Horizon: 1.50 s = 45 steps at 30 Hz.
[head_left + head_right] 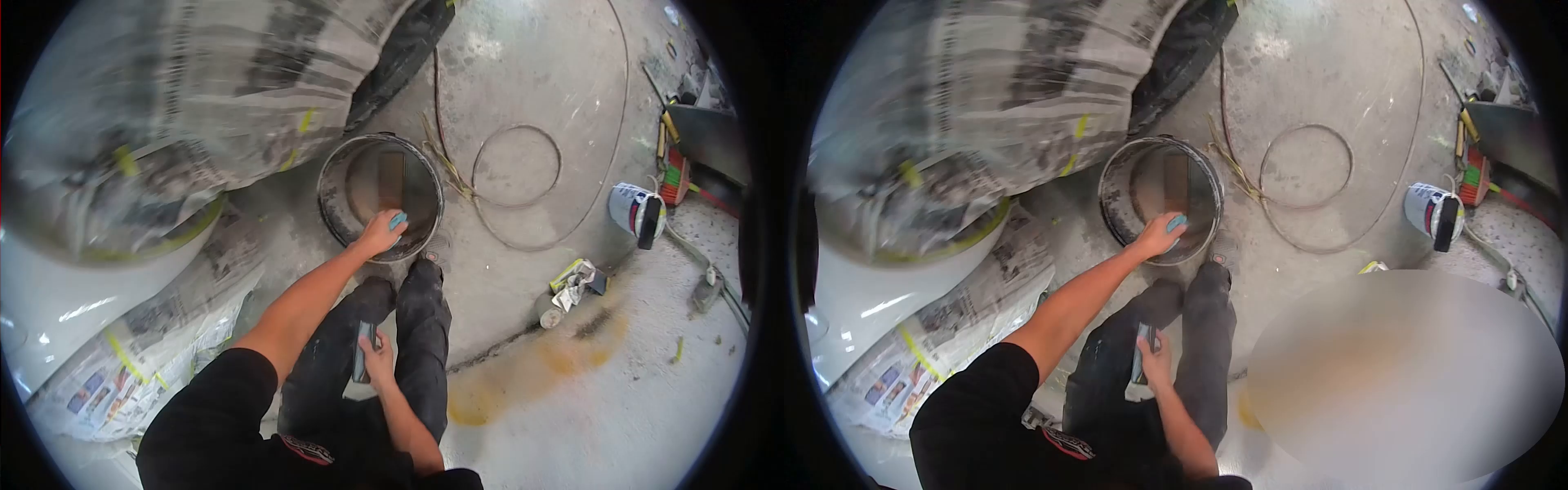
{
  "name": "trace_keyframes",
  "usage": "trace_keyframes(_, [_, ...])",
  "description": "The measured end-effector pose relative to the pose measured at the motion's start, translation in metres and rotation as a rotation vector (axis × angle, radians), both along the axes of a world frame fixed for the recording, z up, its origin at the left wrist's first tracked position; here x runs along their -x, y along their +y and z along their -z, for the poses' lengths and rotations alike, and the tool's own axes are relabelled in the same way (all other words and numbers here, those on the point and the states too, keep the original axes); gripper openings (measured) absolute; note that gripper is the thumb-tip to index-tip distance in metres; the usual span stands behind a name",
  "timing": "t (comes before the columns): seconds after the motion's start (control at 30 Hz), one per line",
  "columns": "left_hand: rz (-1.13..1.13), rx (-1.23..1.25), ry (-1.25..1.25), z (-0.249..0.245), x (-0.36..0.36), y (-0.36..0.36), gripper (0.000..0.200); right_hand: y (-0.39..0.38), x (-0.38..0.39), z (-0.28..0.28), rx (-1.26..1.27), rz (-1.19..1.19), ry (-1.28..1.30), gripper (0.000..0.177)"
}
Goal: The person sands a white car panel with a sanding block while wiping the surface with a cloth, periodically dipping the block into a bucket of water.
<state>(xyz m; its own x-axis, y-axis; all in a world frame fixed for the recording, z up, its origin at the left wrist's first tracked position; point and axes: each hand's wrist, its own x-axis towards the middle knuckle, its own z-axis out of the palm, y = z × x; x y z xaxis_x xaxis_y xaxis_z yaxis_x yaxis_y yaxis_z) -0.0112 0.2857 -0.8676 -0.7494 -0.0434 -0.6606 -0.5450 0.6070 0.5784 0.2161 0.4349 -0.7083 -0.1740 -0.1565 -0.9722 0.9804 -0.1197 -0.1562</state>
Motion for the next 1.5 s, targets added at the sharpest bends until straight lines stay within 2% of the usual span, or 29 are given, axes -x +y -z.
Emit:
trace_keyframes(0.07, [0.055, 0.083, 0.031, 0.045, 0.021, 0.015, 0.055, 0.004, 0.029, -0.021, -0.014, -0.047, -0.028, 0.072])
trace_keyframes(0.2, [0.168, 0.3, 0.196, 0.141, 0.026, 0.047, 0.058, 0.001, 0.037, -0.021, 0.026, 0.074, 0.125, 0.068])
trace_keyframes(0.27, [0.401, 0.429, 0.069, 0.187, 0.019, 0.054, 0.064, 0.005, 0.044, -0.022, 0.046, 0.112, 0.103, 0.07])
trace_keyframes(0.3, [0.494, 0.496, 0.013, 0.208, 0.013, 0.057, 0.061, 0.009, 0.05, -0.023, 0.034, 0.101, 0.085, 0.07])
trace_keyframes(0.4, [0.506, 0.544, -0.077, 0.244, -0.003, 0.055, 0.053, 0.015, 0.056, -0.022, -0.029, 0.087, 0.081, 0.071])
trace_keyframes(0.5, [0.365, 0.462, -0.139, 0.247, -0.004, 0.043, 0.045, 0.015, 0.06, -0.021, -0.026, 0.041, 0.085, 0.072])
trace_keyframes(0.57, [0.129, 0.309, -0.181, 0.23, 0.005, 0.034, 0.04, 0.011, 0.051, -0.017, -0.02, 0.097, 0.103, 0.071])
trace_keyframes(0.63, [-0.223, 0.01, -0.267, 0.196, 0.014, 0.026, 0.037, 0.004, 0.046, -0.016, -0.025, 0.139, 0.132, 0.07])
trace_keyframes(0.7, [-0.627, -0.37, -0.401, 0.141, 0.024, 0.017, 0.034, -0.004, 0.033, -0.006, -0.028, 0.165, 0.183, 0.067])
trace_keyframes(0.73, [-0.798, -0.569, -0.457, 0.106, 0.027, 0.012, 0.033, -0.006, 0.031, -0.008, -0.009, 0.173, 0.124, 0.066])
trace_keyframes(0.77, [-0.944, -0.764, -0.504, 0.063, 0.028, 0.006, 0.032, -0.009, 0.032, -0.006, 0.016, 0.179, 0.076, 0.065])
trace_keyframes(0.8, [-1.048, -0.906, -0.516, 0.017, 0.031, 0.0, 0.035, -0.018, 0.006, 0.013, -0.026, 0.169, 0.152, 0.065])
trace_keyframes(0.83, [-1.113, -1.073, -0.481, -0.038, 0.038, -0.007, 0.038, -0.028, -0.013, 0.031, -0.06, 0.166, 0.245, 0.065])
trace_keyframes(0.9, [-1.176, -1.375, -0.404, -0.155, 0.05, -0.026, 0.047, -0.027, 0.015, 0.005, 0.005, 0.21, 0.085, 0.059])
trace_keyframes(0.93, [-1.133, -1.384, -0.344, -0.213, 0.057, -0.035, 0.052, -0.026, 0.011, 0.01, 0.051, 0.236, 0.051, 0.056])
trace_keyframes(0.97, [-0.997, -1.266, -0.252, -0.263, 0.068, -0.049, 0.048, -0.026, 0.008, 0.016, 0.091, 0.251, 0.012, 0.054])
trace_keyframes(1.03, [-0.76, -1.021, -0.086, -0.358, 0.077, -0.071, 0.042, -0.022, 0.033, -0.012, 0.111, 0.231, 0.009, 0.052])
trace_keyframes(1.07, [-0.582, -0.92, 0.065, -0.412, 0.086, -0.084, 0.038, -0.023, 0.046, -0.014, 0.102, 0.192, 0.072, 0.052])
trace_keyframes(1.1, [-0.514, -0.663, 0.198, -0.481, 0.092, -0.088, 0.037, -0.025, 0.052, -0.013, 0.083, 0.157, 0.123, 0.052])
trace_keyframes(1.13, [-0.302, -0.468, 0.339, -0.549, 0.099, -0.098, 0.031, -0.025, 0.056, -0.019, 0.055, 0.129, 0.162, 0.053])
trace_keyframes(1.17, [-0.201, -0.189, 0.426, -0.605, 0.102, -0.111, 0.028, -0.024, 0.065, -0.035, 0.045, 0.13, 0.227, 0.053])
trace_keyframes(1.2, [-0.092, -0.024, 0.462, -0.667, 0.104, -0.123, 0.03, -0.023, 0.082, -0.05, 0.027, 0.135, 0.292, 0.053])
trace_keyframes(1.23, [-0.122, 0.119, 0.676, -0.703, 0.102, -0.139, 0.03, -0.021, 0.101, -0.064, 0.008, 0.14, 0.354, 0.054])
trace_keyframes(1.27, [-0.072, 0.081, 0.899, -0.749, 0.107, -0.137, 0.027, -0.017, 0.122, -0.083, 0.001, 0.131, 0.384, 0.055])
trace_keyframes(1.3, [-0.091, 0.203, 0.809, -0.803, 0.108, -0.134, 0.031, -0.013, 0.139, -0.098, -0.004, 0.121, 0.413, 0.056])
trace_keyframes(1.37, [0.264, 0.666, 1.141, -0.859, 0.121, -0.151, 0.043, -0.012, 0.164, -0.102, 0.07, 0.192, 0.418, 0.058])
trace_keyframes(1.47, [0.676, 1.569, 1.184, -0.893, 0.135, -0.156, 0.058, -0.007, 0.197, -0.118, 0.052, 0.178, 0.493, 0.057])
trace_keyframes(1.5, [0.636, 1.547, 1.18, -0.886, 0.141, -0.165, 0.062, -0.006, 0.203, -0.124, 0.06, 0.192, 0.51, 0.057])
